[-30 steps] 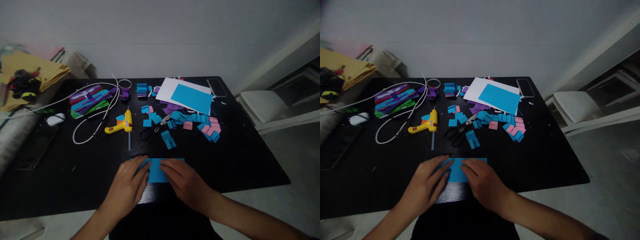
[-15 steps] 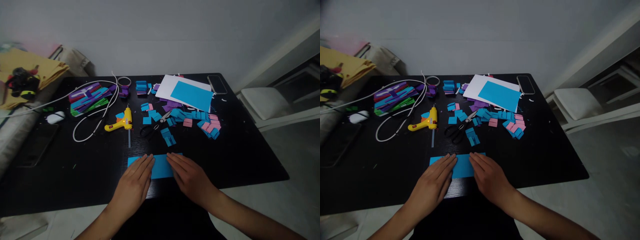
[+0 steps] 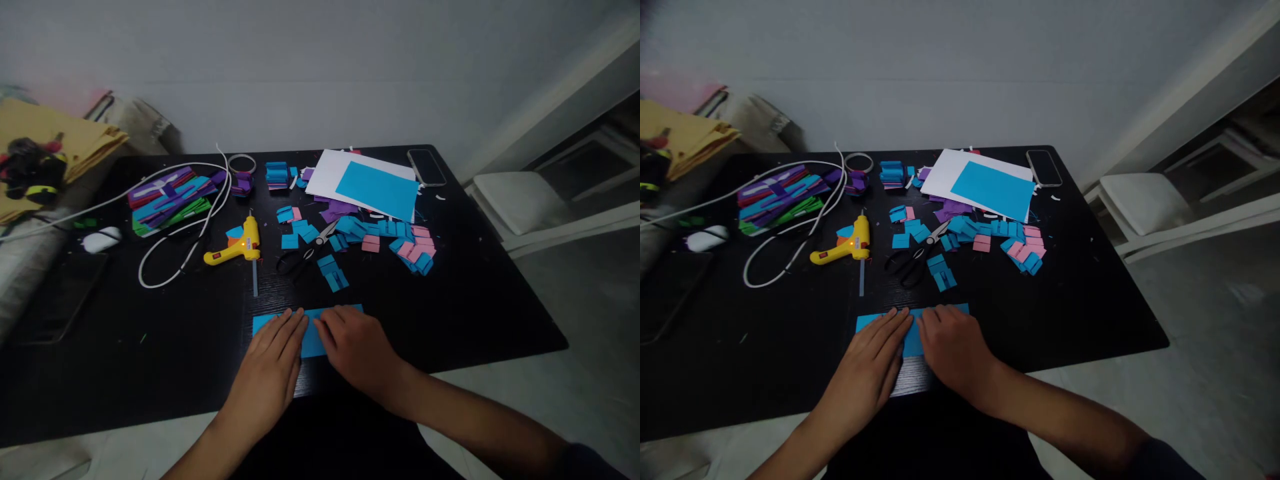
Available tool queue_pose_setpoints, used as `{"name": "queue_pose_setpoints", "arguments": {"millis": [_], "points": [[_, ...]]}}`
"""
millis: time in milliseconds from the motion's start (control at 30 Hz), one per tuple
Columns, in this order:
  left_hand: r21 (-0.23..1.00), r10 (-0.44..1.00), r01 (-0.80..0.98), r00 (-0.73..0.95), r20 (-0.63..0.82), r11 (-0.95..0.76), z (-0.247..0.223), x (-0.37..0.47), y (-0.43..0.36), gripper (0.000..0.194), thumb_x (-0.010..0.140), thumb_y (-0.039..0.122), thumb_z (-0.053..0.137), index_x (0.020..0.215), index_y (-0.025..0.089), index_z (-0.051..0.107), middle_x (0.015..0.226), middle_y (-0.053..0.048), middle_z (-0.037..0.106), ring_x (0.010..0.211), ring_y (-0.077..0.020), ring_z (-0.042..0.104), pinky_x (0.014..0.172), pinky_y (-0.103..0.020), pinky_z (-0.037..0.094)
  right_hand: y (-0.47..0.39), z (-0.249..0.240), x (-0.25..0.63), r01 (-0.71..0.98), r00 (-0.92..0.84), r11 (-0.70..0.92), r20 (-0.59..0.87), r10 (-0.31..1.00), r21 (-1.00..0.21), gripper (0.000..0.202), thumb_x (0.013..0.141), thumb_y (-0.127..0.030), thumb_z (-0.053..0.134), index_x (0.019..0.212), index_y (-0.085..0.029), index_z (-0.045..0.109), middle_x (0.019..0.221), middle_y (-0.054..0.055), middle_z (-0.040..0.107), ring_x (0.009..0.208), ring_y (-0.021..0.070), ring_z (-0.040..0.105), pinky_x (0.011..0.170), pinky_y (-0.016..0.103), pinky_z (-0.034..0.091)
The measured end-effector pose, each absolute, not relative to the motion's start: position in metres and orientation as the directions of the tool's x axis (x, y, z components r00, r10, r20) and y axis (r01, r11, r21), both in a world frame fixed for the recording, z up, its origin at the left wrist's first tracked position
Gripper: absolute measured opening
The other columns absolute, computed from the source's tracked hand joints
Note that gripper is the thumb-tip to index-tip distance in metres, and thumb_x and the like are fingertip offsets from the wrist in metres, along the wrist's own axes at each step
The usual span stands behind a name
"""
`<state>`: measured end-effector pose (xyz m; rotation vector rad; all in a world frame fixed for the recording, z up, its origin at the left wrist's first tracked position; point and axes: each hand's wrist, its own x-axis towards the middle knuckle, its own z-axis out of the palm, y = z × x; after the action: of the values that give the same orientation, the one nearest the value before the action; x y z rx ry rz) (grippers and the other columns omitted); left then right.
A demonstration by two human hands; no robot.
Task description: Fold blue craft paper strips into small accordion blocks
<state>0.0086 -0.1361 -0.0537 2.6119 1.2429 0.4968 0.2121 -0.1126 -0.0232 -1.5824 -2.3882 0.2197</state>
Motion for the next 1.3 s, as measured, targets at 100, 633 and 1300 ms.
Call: {"name": "queue_pose_setpoints", "arguments": {"millis": [100, 633, 1300], "points": [[0.320, 0.780, 0.713, 0.590, 0.207, -0.624, -0.055, 0.008, -0.137, 0.055, 0.096, 0.006, 0.049, 0.151, 0.011, 0.050, 0.152, -0.013, 0.061, 0.142, -0.0321, 0.055, 0.113, -0.055, 0.053, -0.104, -0.022, 0.197, 0.923, -0.315, 0.302, -0.017, 0.949, -0.239, 0.023, 0.104, -0.023, 0.056, 0.084, -0.018, 0.068, 0.075, 0.005, 0.073, 0.069, 0.0209, 0.071, 0.054, 0.031, 0.035], [0.354, 0.787, 0.707, 0.589, 0.184, -0.612, -0.054, 0.008, -0.136, 0.055, 0.097, 0.006, 0.050, 0.152, 0.013, 0.049, 0.155, -0.013, 0.058, 0.144, -0.0318, 0.053, 0.114, -0.057, 0.052, -0.103, -0.014, 0.256, 0.982, -0.082, 0.042, -0.216, 0.973, -0.184, 0.031, 0.109, -0.032, 0.048, 0.084, -0.020, 0.061, 0.073, 0.003, 0.073, 0.057, 0.0179, 0.069, 0.049, 0.026, 0.029], [0.372, 0.918, 0.901, 0.323, -0.228, -0.225, -0.016, 0.066, -0.090, 0.027, 0.106, 0.034, 0.047, 0.088, 0.020, 0.062, 0.081, -0.008, 0.075, 0.073, -0.0249, 0.075, 0.058, -0.030, 0.046, -0.107, -0.031, 0.245, 0.783, -0.441, 0.454, 0.136, 0.887, -0.425, 0.024, 0.107, -0.016, 0.046, 0.087, -0.018, 0.060, 0.084, 0.005, 0.066, 0.075, 0.0184, 0.061, 0.067, 0.031, 0.047]]}}
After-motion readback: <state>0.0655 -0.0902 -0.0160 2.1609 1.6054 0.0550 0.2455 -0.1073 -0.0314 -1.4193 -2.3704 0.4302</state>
